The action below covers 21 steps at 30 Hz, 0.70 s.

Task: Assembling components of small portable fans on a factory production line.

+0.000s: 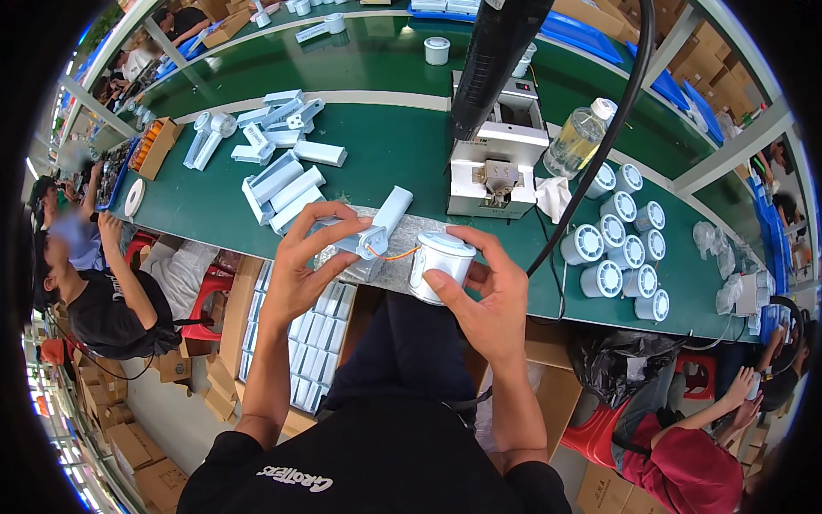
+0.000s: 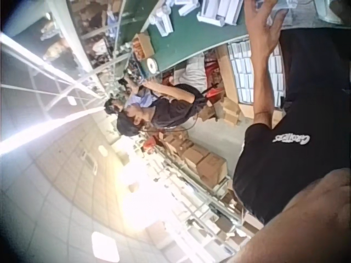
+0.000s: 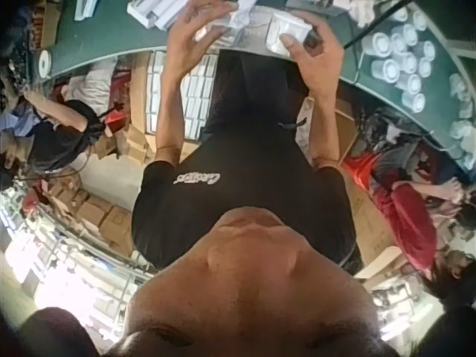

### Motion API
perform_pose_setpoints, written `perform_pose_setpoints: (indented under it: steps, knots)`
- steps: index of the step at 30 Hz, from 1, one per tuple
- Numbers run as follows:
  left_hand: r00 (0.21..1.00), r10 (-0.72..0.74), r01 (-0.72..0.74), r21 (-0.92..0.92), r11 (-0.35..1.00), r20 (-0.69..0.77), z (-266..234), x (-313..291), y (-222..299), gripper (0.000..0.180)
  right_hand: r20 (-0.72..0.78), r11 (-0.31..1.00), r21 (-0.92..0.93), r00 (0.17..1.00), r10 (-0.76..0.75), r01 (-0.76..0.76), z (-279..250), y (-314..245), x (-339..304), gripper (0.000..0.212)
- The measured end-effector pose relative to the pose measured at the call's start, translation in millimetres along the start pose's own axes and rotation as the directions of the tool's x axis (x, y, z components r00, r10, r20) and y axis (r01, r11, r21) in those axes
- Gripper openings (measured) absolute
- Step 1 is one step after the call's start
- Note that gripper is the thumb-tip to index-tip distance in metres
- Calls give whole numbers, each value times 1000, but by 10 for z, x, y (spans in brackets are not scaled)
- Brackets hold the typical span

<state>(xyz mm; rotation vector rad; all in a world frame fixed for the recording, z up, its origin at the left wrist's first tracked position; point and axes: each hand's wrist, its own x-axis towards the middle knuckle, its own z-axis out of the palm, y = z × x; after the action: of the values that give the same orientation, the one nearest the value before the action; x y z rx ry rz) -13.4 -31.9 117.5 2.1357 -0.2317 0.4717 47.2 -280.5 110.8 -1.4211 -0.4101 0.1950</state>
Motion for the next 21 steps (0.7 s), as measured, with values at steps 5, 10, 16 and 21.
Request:
perform_pose_setpoints:
  steps: [5, 10, 16, 21]
  knots:
    - [1000, 0, 0, -6, 1000, -4, 9, -4, 3, 49, -24, 998, -50, 999, 41, -43, -19, 57, 20, 47]
    - [1000, 1, -1, -3, 1000, -4, 30, 12, -3, 48, -39, 996, -60, 997, 62, -64, -15, 96, 7, 48]
    - [997, 54, -58, 87, 995, 47, 47, 138, 28, 38, -58, 999, -42, 998, -32, 30, 3, 96, -50, 55]
    - [961, 136, -201, 276, 940, 240, 192, 339, 29, 36, 72, 857, -471, 977, -199, 209, -168, 323, -41, 63]
